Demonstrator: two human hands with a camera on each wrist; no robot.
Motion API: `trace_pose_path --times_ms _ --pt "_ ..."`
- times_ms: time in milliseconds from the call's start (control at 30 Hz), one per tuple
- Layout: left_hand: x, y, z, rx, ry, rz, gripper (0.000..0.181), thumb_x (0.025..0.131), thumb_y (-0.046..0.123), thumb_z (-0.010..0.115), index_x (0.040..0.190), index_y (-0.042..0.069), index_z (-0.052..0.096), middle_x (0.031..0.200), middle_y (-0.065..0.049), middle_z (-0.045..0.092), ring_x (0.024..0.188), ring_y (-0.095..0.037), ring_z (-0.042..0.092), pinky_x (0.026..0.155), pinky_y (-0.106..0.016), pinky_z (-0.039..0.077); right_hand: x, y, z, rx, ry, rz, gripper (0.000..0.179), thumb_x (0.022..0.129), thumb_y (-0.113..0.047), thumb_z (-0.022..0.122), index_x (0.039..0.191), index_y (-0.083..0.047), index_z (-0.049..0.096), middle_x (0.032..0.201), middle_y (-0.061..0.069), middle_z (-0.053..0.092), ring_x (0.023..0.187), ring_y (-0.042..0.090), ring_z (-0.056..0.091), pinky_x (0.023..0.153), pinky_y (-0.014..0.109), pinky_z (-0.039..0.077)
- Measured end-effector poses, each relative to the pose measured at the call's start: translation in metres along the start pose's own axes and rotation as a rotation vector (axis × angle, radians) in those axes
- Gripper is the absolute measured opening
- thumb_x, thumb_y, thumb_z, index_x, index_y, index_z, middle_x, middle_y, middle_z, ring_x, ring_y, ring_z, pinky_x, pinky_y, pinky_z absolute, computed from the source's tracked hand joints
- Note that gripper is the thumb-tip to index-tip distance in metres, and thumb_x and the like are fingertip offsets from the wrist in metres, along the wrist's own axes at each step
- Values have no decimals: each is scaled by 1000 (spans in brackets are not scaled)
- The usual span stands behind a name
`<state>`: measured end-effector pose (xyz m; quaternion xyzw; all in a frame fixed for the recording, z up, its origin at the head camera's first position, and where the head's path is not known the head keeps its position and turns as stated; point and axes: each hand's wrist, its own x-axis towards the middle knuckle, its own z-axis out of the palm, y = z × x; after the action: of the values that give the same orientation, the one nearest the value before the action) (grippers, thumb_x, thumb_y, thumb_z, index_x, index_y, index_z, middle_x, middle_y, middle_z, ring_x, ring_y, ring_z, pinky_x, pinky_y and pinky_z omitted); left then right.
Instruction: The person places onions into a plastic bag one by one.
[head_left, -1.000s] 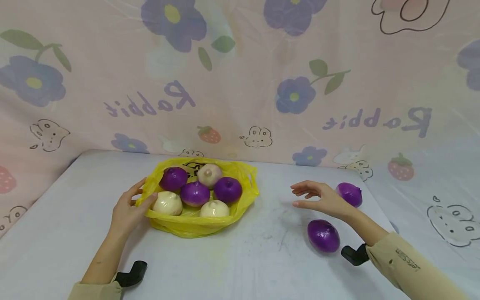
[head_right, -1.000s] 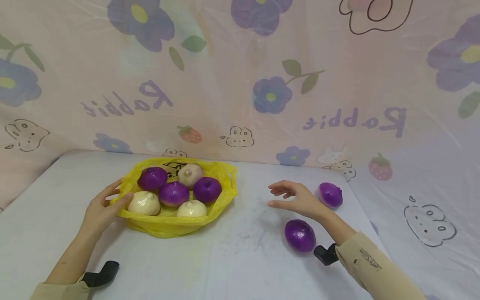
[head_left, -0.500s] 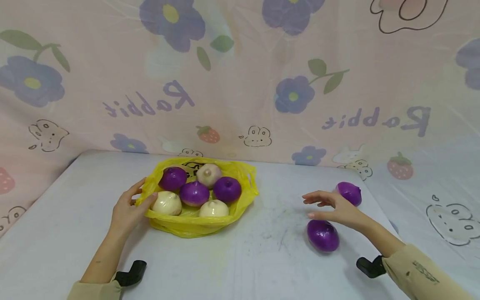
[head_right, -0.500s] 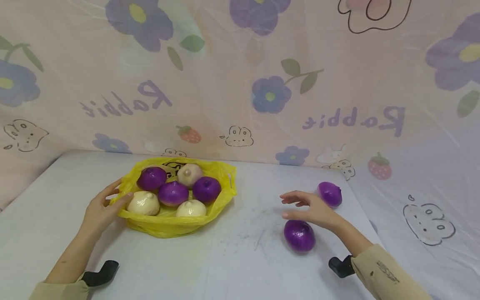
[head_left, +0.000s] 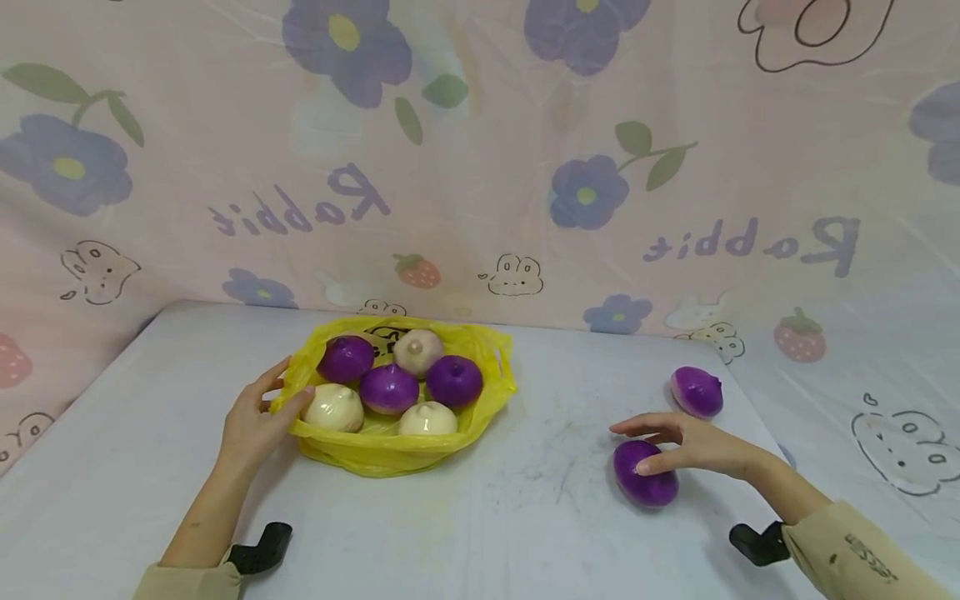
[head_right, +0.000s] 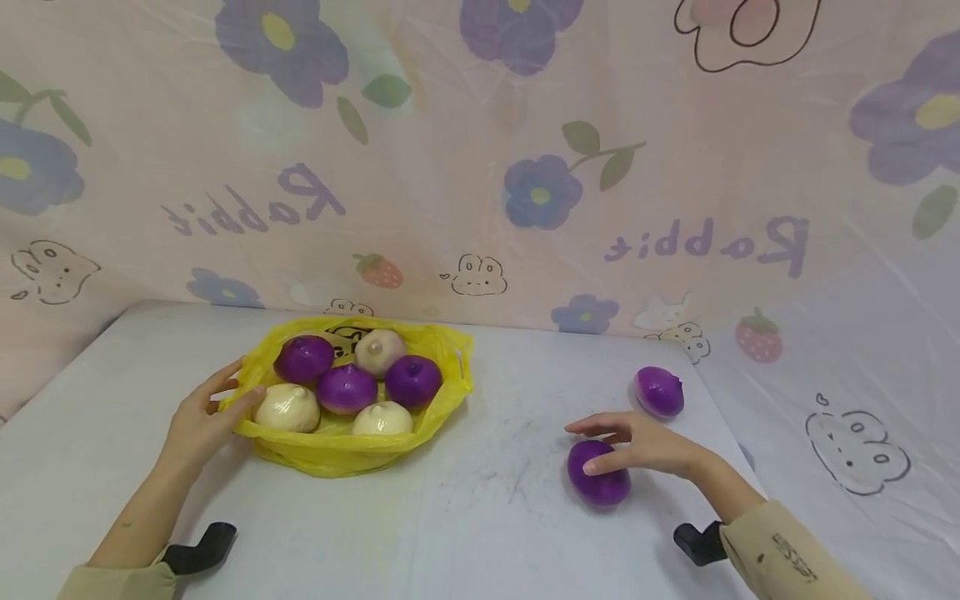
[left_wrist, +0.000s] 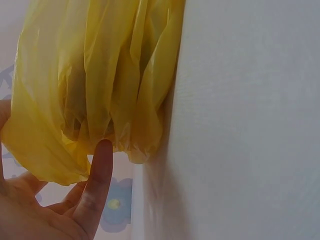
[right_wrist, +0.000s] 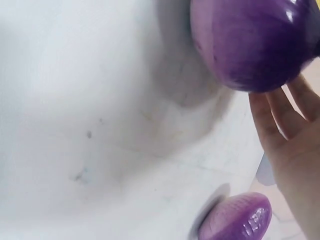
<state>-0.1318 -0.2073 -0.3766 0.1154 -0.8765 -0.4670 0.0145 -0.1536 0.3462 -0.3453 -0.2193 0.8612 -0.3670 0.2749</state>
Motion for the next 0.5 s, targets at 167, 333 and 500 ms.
trace_pose_path --times_ms 167,333,500 --pt "0 0 0 1 -2 -12 72 93 47 53 153 19 25 145 -26 34 112 -39 41 74 -31 40 -3 3 1 -11 -57 -9 52 88 -20 67 138 -18 52 144 9 48 130 19 46 97 29 41" --pt "0 1 1 -3 -2 -15 71 94 47 53 153 19 25 145 -26 34 114 -40 40 76 -34 40 -5 10 2 -8 -89 -17 57 86 -20 69 140 -17 50 147 12 44 124 -5 42 96 23 38" --pt "0 2 2 3 8 -3 71 94 46 52 153 18 26 144 -26 35 112 -40 42 78 -37 40 -6 16 2 8 -105 -25 60 86 -19 69 142 -19 47 148 11 42 123 -15 37 95 14 34"
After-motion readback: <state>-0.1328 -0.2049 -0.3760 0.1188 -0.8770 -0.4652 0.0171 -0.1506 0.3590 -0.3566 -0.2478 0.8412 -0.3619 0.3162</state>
